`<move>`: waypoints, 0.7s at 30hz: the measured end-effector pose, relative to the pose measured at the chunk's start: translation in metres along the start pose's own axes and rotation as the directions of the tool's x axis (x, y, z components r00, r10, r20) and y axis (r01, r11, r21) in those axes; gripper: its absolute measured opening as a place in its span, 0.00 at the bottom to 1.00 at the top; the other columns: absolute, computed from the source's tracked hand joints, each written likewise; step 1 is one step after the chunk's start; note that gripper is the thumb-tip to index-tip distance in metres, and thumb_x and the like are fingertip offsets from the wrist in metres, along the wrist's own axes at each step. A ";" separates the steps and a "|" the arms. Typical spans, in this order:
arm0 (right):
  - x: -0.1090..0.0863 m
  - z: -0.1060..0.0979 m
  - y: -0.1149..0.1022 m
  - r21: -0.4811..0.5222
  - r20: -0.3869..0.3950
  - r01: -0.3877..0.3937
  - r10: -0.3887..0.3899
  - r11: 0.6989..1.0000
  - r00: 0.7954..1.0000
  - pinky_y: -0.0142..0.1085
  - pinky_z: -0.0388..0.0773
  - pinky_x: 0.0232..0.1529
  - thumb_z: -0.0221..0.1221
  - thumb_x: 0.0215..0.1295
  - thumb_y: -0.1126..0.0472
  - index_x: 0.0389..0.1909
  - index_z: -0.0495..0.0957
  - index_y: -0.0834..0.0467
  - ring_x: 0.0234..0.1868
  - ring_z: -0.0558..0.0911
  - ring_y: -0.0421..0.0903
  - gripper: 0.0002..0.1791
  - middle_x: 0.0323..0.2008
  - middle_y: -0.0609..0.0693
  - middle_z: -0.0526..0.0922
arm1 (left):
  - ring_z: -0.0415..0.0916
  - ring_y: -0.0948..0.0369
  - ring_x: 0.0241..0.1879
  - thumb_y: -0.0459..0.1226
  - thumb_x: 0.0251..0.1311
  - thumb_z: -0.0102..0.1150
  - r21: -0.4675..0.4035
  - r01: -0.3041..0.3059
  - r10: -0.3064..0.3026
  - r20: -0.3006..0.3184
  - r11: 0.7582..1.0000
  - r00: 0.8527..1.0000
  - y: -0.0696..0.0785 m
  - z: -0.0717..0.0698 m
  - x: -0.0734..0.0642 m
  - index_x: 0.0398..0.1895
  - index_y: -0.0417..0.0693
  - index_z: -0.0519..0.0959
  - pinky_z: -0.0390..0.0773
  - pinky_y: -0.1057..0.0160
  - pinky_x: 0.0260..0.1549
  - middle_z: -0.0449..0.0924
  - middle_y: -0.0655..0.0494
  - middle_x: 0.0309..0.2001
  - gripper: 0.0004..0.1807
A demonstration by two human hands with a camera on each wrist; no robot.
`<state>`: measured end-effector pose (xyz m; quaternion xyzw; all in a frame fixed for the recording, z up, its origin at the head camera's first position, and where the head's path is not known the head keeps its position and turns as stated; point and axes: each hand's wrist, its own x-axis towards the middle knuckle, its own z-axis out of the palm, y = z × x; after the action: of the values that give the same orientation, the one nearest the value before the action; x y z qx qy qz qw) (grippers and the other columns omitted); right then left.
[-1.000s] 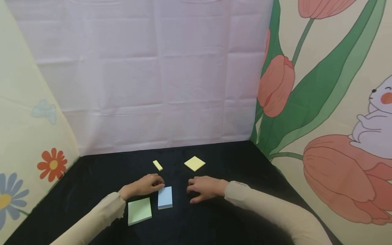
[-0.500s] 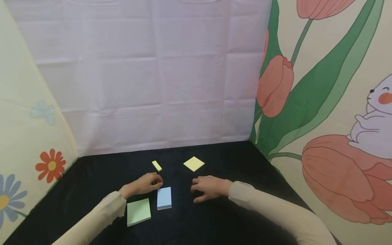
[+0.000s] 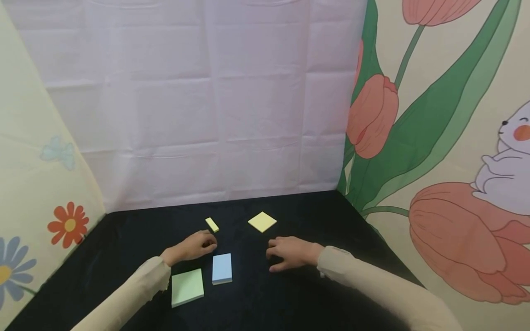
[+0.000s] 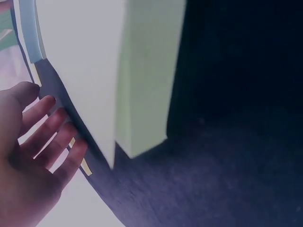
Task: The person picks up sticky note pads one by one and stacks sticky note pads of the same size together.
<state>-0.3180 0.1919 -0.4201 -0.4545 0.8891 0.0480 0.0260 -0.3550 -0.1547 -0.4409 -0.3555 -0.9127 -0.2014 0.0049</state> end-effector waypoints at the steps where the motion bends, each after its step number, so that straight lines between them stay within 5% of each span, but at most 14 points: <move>1: -0.001 0.000 0.001 0.000 -0.002 -0.003 0.003 1.000 1.000 0.33 0.74 0.38 0.57 0.68 0.38 0.50 0.81 0.46 0.40 0.72 0.34 0.20 0.43 0.39 0.74 | 0.75 0.56 0.40 0.35 0.70 0.57 0.002 0.002 -0.002 -0.001 1.000 1.000 0.000 -0.001 0.000 0.42 0.41 0.83 0.76 0.52 0.42 0.78 0.53 0.39 0.08; 12: -0.008 0.003 0.007 -0.004 -0.037 0.027 -0.027 1.000 0.999 0.32 0.73 0.37 0.57 0.68 0.37 0.49 0.81 0.48 0.38 0.72 0.34 0.21 0.41 0.39 0.73 | 0.74 0.58 0.37 0.34 0.68 0.59 0.019 0.017 -0.016 -0.008 1.000 1.000 -0.008 0.000 0.009 0.41 0.39 0.82 0.76 0.52 0.41 0.78 0.52 0.38 0.06; 21: -0.018 0.003 0.012 0.012 -0.034 -0.011 0.011 1.000 0.999 0.33 0.74 0.37 0.57 0.67 0.37 0.49 0.80 0.47 0.38 0.72 0.34 0.21 0.42 0.39 0.72 | 0.72 0.50 0.46 0.36 0.67 0.60 0.062 0.065 -0.061 -0.063 0.996 0.996 -0.011 -0.002 0.011 0.49 0.35 0.78 0.73 0.47 0.50 0.75 0.44 0.46 0.14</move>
<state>-0.3174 0.2139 -0.4210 -0.4502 0.8921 0.0349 0.0132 -0.3705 -0.1556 -0.4415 -0.3199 -0.9288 -0.1832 0.0378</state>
